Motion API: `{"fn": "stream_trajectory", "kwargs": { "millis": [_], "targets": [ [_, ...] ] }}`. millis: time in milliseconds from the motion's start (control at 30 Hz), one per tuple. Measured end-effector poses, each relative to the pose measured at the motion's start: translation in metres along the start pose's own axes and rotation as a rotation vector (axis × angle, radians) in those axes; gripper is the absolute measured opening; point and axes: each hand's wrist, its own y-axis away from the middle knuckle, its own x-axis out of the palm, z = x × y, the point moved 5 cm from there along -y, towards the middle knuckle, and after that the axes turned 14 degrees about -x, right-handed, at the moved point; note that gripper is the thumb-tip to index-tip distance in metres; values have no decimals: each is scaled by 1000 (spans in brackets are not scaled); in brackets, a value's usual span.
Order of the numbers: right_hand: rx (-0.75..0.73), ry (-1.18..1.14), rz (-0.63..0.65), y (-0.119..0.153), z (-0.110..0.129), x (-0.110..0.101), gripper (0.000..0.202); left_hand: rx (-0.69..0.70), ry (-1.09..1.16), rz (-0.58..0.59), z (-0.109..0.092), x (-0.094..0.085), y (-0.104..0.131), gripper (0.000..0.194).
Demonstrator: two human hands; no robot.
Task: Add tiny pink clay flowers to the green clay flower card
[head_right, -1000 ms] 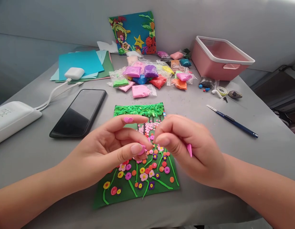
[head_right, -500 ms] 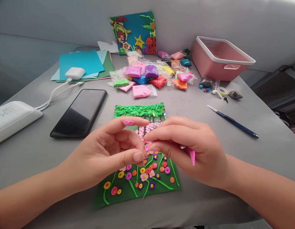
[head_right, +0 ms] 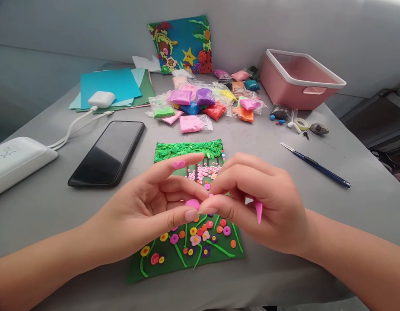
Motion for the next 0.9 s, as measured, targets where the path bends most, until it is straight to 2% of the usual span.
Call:
{"fn": "stream_trajectory", "kwargs": {
  "millis": [100, 200, 300, 500, 600, 667, 800, 900],
  "targets": [
    [-19, 34, -12, -1, 1, -1, 1, -4, 17, -1, 0, 1, 1, 63],
    [-57, -4, 23, -2, 3, 2, 10, -10, 28, 4, 0, 1, 1, 61],
    [-54, -19, 38, -1, 3, 2, 1, -1, 16, 6, -1, 1, 1, 61],
    [-5, -9, -11, 1, 0, 0, 15, -8, -10, 12, 0, 0, 2, 59],
    [28, -43, -20, 0, -2, 1, 12, -12, -9, 16, 1, 0, 1, 59],
    [48, -91, -37, -1, -4, 1, 11, -17, -3, 26, 1, 1, 1, 59],
    [89, -271, -49, 2, -8, 5, 27, -16, 1, 53, 2, 3, 2, 61],
    [112, -291, -67, 4, -11, 8, 31, -19, 14, 78, 3, 4, 3, 62]
  ]
}}
